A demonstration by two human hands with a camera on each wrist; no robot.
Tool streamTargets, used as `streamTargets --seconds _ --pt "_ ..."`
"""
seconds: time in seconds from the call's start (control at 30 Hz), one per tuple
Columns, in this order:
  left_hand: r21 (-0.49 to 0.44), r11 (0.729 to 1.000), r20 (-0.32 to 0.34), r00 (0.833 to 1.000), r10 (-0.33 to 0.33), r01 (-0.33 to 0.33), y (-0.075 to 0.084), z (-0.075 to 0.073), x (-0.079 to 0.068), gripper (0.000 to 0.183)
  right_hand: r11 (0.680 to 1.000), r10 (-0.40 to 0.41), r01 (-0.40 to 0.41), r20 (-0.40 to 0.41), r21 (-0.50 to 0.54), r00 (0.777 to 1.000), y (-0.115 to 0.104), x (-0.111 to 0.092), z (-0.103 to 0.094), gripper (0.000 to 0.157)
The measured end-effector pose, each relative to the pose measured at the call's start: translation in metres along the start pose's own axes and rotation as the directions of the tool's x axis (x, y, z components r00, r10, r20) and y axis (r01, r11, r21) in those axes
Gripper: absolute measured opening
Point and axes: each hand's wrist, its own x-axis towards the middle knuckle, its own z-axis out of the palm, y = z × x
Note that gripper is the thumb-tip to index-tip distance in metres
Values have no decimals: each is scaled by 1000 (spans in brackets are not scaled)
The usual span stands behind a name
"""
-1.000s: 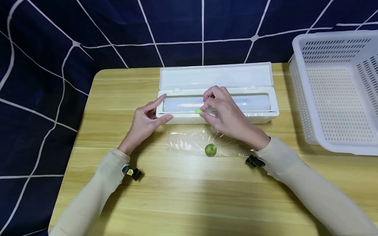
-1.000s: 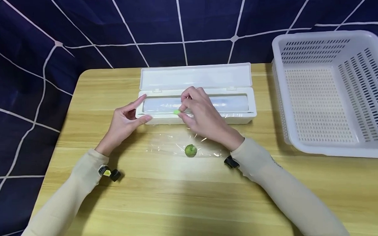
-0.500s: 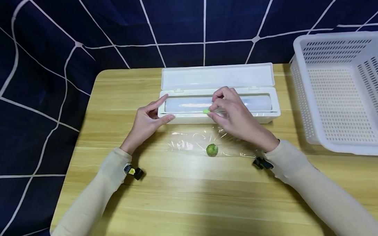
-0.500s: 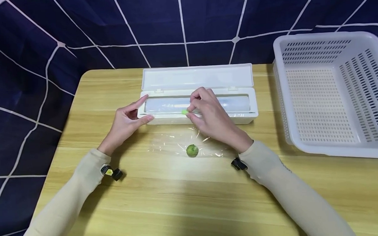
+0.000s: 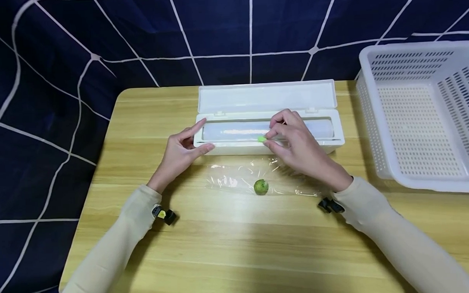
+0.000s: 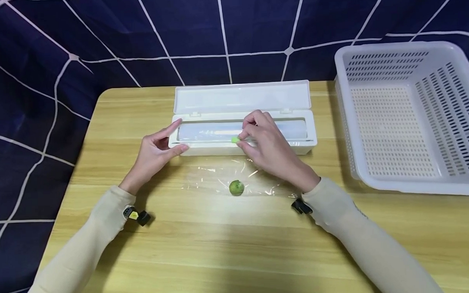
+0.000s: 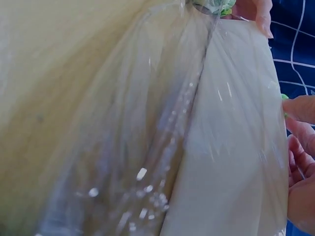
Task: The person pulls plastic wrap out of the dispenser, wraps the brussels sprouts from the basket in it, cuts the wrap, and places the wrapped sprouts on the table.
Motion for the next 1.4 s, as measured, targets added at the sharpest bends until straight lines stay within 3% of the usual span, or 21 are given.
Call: streamTargets --seconds 0.33,0.83,1.4 --pt "-1 1000 10 1000 14 -14 2 0 1 67 1000 -12 13 -12 28 1000 4 -3 -6 9" --pt "42 999 -3 1000 -9 9 0 -1 -3 66 999 40 -41 38 23 998 2 -7 -10 7" --pt "44 999 2 1000 -5 5 0 -2 -2 65 998 -32 31 28 49 999 10 -8 -15 13"
